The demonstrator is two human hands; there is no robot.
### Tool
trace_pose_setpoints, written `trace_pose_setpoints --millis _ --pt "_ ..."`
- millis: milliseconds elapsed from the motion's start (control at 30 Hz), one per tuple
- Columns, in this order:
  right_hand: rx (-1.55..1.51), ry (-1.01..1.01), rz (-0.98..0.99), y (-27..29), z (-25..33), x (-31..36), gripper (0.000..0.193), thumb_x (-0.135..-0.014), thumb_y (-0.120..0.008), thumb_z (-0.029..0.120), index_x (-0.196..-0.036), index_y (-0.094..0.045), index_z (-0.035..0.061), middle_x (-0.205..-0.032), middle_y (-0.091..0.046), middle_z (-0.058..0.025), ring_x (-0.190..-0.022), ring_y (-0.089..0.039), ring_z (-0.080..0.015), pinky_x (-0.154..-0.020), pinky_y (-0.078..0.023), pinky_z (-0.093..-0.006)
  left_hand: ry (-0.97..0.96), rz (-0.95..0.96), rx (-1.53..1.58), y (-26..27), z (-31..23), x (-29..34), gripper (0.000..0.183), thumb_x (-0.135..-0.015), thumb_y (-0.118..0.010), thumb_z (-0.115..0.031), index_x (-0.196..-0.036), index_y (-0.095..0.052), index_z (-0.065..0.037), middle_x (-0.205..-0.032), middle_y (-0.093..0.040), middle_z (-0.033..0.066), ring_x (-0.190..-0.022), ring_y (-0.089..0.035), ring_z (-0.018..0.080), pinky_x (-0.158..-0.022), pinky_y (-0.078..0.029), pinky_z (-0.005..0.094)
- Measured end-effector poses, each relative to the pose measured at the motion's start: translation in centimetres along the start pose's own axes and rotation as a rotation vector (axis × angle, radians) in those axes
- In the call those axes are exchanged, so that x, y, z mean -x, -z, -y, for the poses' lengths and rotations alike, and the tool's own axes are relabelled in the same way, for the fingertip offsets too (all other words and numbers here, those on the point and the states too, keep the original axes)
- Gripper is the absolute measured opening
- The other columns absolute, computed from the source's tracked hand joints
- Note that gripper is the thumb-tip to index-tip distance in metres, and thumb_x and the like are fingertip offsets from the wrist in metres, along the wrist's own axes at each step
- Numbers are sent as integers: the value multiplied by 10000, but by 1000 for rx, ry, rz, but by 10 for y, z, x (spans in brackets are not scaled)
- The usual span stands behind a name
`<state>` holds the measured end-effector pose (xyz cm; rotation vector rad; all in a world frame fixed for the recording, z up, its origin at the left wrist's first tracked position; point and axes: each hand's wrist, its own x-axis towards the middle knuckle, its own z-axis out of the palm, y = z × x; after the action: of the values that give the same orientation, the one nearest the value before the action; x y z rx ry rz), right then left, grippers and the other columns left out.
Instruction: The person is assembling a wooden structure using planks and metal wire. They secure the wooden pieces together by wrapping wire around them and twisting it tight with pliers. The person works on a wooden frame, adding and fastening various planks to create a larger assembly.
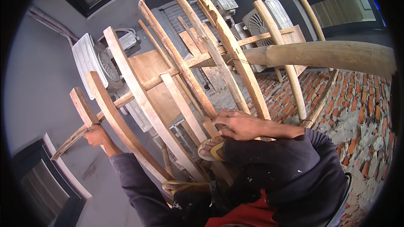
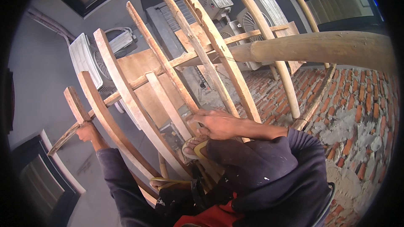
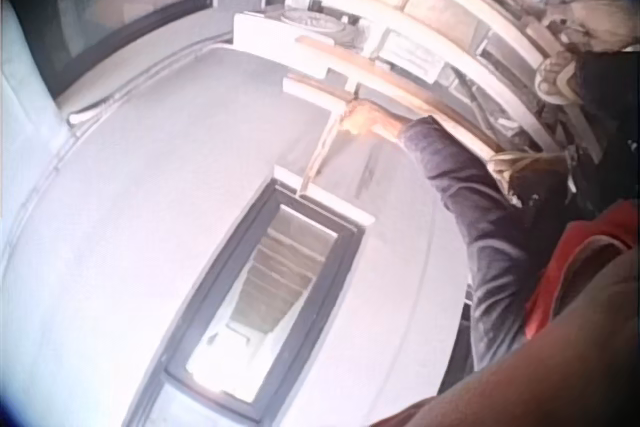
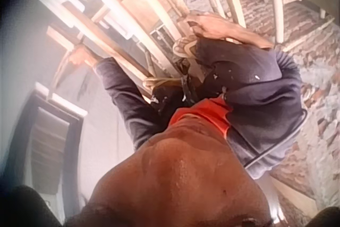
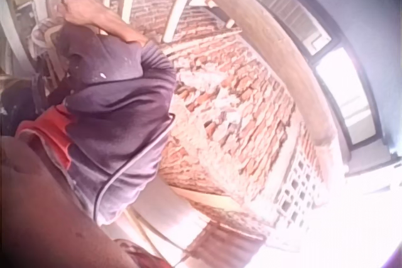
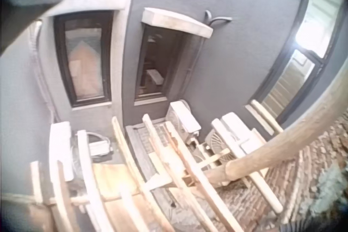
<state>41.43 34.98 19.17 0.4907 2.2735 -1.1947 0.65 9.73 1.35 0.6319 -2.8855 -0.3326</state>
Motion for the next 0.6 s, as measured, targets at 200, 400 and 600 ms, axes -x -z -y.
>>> trace_pose_setpoints --millis 200,400,600 --pt "-61 43 -52 5 -4 4 351 -877 -563 195 -1172 -493 18 -1119 -531 -191 -1050 -522 -397 -904 -426 -448 -73 276 16 41 -15 11 514 -656 -764 -394 -1022 -665 -47 -949 -679 157 -875 -657 319 -778 -514 424" --pt "-56 170 4 4 12 -20 310 -871 -584 160 -1142 -533 19 -1063 -556 -184 -981 -554 -377 -846 -448 -406 -432 782 -122 122 51 -58 585 -701 -764 -269 -1188 -554 -23 -750 -678 131 -810 -659 291 -731 -508 399" --pt "-50 25 30 -6 22 -27 320 -849 -604 118 -1142 -540 6 -1051 -569 -181 -939 -595 -321 -823 -464 -376 -733 1018 -457 266 170 -2 478 -748 -723 -277 -1131 -562 -42 -774 -681 133 -736 -657 296 -712 -497 370"
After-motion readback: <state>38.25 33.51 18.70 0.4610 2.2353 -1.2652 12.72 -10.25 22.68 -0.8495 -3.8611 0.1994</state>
